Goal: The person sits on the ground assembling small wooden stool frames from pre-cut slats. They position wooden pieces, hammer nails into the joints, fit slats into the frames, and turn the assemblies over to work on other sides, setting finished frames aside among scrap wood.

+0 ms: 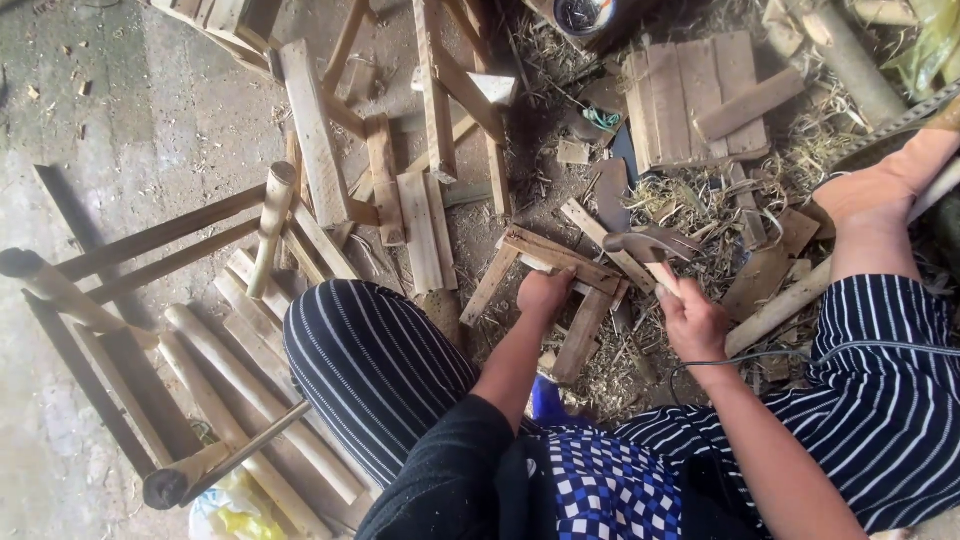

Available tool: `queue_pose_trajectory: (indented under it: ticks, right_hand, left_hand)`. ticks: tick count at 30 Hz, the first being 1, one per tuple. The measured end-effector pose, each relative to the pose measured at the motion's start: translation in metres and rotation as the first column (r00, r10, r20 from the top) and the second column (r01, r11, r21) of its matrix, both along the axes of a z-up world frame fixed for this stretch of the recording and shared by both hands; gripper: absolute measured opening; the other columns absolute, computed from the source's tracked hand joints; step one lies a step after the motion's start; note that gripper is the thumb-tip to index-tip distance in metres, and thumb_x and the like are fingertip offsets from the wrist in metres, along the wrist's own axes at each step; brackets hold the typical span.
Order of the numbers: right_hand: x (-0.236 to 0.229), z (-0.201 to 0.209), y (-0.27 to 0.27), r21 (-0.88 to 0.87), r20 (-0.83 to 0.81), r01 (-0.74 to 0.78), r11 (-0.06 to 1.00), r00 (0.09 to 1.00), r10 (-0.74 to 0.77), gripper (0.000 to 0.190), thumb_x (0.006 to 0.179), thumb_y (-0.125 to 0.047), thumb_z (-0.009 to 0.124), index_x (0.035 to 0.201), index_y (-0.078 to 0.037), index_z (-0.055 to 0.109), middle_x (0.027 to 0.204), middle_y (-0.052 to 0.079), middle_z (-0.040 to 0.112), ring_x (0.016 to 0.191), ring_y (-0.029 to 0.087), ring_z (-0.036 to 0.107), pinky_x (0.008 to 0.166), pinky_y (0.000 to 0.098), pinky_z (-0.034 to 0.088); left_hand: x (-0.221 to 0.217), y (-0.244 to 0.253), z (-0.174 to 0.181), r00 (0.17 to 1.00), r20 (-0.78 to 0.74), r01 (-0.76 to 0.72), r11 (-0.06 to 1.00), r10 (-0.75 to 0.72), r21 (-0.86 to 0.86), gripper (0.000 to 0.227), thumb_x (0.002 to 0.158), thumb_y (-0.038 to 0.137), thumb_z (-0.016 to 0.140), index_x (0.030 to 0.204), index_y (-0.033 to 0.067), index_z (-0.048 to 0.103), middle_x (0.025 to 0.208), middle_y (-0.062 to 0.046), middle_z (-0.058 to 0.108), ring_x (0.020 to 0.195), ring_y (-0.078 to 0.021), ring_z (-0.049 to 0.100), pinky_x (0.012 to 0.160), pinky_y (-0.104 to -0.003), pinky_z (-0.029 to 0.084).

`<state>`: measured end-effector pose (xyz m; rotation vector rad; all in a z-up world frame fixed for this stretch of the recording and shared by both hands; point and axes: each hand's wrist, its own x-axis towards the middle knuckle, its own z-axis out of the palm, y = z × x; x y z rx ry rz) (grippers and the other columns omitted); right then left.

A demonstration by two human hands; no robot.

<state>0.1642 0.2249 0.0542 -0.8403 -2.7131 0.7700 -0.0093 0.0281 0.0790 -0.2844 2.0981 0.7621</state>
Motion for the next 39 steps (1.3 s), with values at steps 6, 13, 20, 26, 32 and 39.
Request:
queue_pose_trajectory:
  ticks: [6,13,20,26,32,39]
  right_hand:
    - [0.012,-0.014,0.001,0.183,-0.153,-0.111,0.977,0.978,0.14,0.018,0.097,-0.034,0.075,0.102,-0.017,0.072,0.065,0.018,0.062,0.062,0.042,0.066,0.058,0.0531,0.049]
    - [-0.009,0.001,-0.005,-0.024,0.113,-0.053,0.998,0.992,0.055,0.022,0.099,-0.035,0.066,0.091,-0.016,0.06,0.069,0.018,0.064,0.074,0.044,0.07,0.066,0.0555,0.053]
    - [-0.002,-0.012,-0.006,0.0,0.064,-0.074,0.997,0.995,0.074,0.022,0.102,-0.035,0.062,0.096,-0.013,0.062,0.068,0.023,0.065,0.072,0.049,0.068,0.068,0.061,0.05]
    - [-0.021,0.0,0.0,-0.227,0.548,0.204,0.952,0.835,-0.049,0.032,0.093,-0.057,0.056,0.1,-0.028,0.067,0.093,0.016,0.076,0.099,0.046,0.073,0.085,0.0563,0.055]
    - [-0.032,0.007,0.012,-0.287,-0.038,0.179,0.941,0.98,-0.197,0.034,0.109,-0.033,0.075,0.085,-0.011,0.065,0.06,0.012,0.059,0.058,0.03,0.06,0.06,0.0383,0.046]
    - [-0.031,0.034,0.015,-0.432,-0.278,0.146,0.89,0.917,-0.285,0.038,0.115,-0.024,0.072,0.082,-0.006,0.063,0.055,0.009,0.056,0.051,0.021,0.057,0.057,0.0305,0.045]
  left_hand:
    - [0.002,0.0,-0.002,1.0,0.01,0.013,1.0,-0.013,-0.008,0.068,0.084,0.063,0.066,0.108,0.0002,0.076,0.108,-0.019,0.076,0.116,-0.0365,0.069,0.096,-0.049,0.055]
    - [-0.001,-0.001,0.005,1.0,0.021,-0.023,1.0,0.023,0.018,0.068,0.084,0.062,0.067,0.108,-0.0018,0.076,0.109,-0.021,0.075,0.117,-0.0383,0.067,0.098,-0.049,0.054]
    - [0.001,-0.001,-0.003,0.999,0.017,-0.043,0.999,0.043,0.012,0.07,0.082,0.063,0.068,0.107,-0.0018,0.076,0.107,-0.021,0.075,0.115,-0.0387,0.068,0.096,-0.05,0.054]
    - [-0.002,-0.004,0.01,0.999,0.003,-0.04,0.999,0.04,0.03,0.068,0.084,0.058,0.068,0.109,-0.0048,0.075,0.11,-0.023,0.074,0.117,-0.0407,0.067,0.098,-0.05,0.053]
    - [0.002,-0.023,-0.05,0.958,-0.146,0.252,0.968,-0.248,0.009,0.065,0.082,0.064,0.061,0.093,0.003,0.078,0.09,-0.02,0.075,0.104,-0.0414,0.071,0.085,-0.05,0.056]
    - [-0.007,-0.019,-0.029,0.502,-0.24,0.844,0.531,-0.831,-0.074,0.066,0.084,0.074,0.043,0.085,0.0177,0.079,0.094,-0.009,0.079,0.109,-0.032,0.072,0.092,-0.045,0.058]
